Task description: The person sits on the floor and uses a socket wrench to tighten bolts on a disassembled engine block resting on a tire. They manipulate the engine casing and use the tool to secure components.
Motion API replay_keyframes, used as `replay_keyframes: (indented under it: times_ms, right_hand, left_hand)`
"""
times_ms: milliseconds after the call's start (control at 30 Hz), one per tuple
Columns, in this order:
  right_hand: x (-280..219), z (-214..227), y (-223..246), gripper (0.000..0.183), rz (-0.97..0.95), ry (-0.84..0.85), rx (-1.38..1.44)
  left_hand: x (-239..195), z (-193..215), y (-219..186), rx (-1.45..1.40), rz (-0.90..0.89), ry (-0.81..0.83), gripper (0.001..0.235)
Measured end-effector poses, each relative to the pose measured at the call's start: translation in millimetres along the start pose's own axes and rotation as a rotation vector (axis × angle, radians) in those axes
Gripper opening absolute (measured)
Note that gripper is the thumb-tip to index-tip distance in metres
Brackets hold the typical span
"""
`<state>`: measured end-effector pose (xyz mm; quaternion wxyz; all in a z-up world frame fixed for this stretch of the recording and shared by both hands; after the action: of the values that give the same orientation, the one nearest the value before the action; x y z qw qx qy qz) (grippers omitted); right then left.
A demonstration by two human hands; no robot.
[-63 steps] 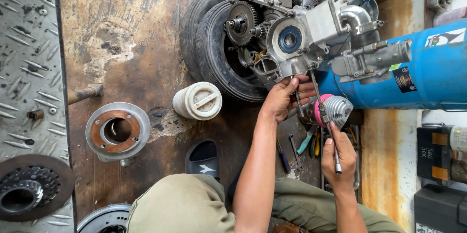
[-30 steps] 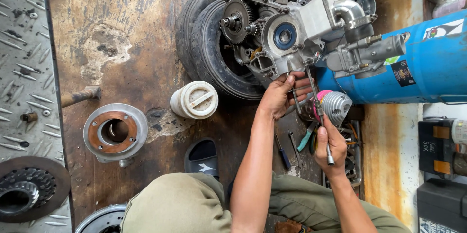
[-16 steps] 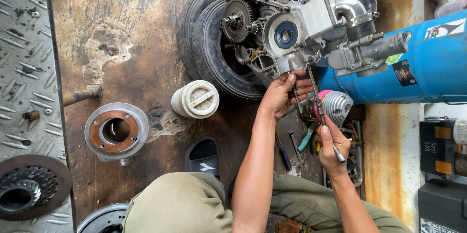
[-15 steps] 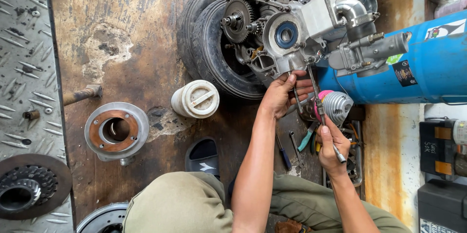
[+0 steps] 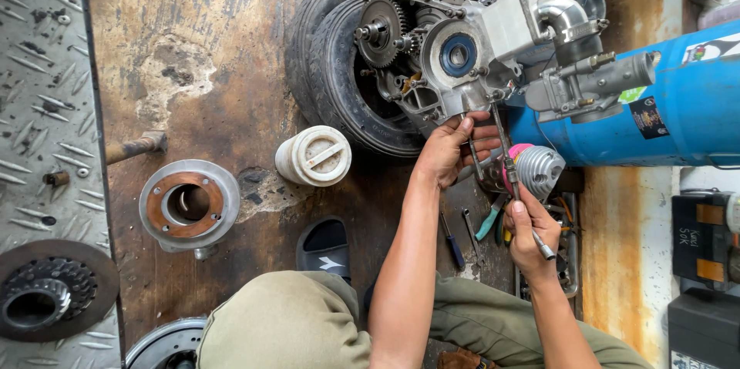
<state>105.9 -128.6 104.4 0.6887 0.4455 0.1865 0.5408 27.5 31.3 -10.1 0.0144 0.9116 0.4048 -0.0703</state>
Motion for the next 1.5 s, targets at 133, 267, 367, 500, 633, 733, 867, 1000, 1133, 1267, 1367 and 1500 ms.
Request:
replay_keyframes:
  times_ms: [133,267,367,500,633,733,867,1000,1133,1267,1367,1500]
  right_hand:
    - [0,-5,20,0.034,-0.010,-0.025,-0.134]
    - [5,-7,44,0.033,-0.036,0.009,-0.326]
    - [4,-2,47,0.035,-0.061,0.027,-0.411]
    - [6,-2,45,0.041,0.272,0.072,-0.544]
    - [0,4,27,0.044,0.232,-0.064,-0.453]
    - [2,7,19,0.049,-0.007,-0.266,-0.316]
    - [9,-8,-73,0.033,-0.471,-0.380,-0.067]
    - [25,-14,-119,0.042,-0.585,-0.511,-0.007]
    - [36,-47,-163,0.061,-0.744,-0.398,0.028]
    - [39,-59,-166,0.083,-0.931,-0.366,0.386]
    - [45,-65,-173,0.104,-1.011,-0.362,0.663]
    - [29,-59,-128,0.098,-1.052,-0.378,0.648]
  left_hand:
    - [-1,1,1,0.018,-0.005,-0.017,0.029]
    - [-1,-2,-1,0.043,-0.019,-0.042,0.028]
    - [5,4,10,0.105,-0.024,-0.104,0.029]
    - [3,-2,-1,0.230,-0.034,-0.220,0.033]
    - [-7,-11,-31,0.440,-0.042,-0.282,0.034]
    - [-22,-15,-50,0.728,0.018,-0.370,0.040]
    - [-41,-36,-85,1.236,-0.078,-0.607,0.033]
    - [-69,-120,-104,1.550,-0.475,-0.801,0.050]
    - [-50,-135,-91,1.764,-0.646,-0.725,0.049]
    - [-48,-141,-72,1.852,-0.850,-0.627,0.044]
    - [-43,-151,-69,1.907,-0.994,-0.503,0.038]
    - [-44,-155,-85,1.875,-0.933,-0.452,0.038]
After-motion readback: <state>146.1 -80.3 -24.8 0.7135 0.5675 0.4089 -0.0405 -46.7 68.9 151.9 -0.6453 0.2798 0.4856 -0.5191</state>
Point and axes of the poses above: each hand's wrist, its own x-axis towards the middle knuckle, its own z-axis out of the back of the hand, y = z × x, the point moved 4 cm from there along x, towards the middle knuckle, and after that the axes turned 5 degrees about -x, right-handed, at the moved point
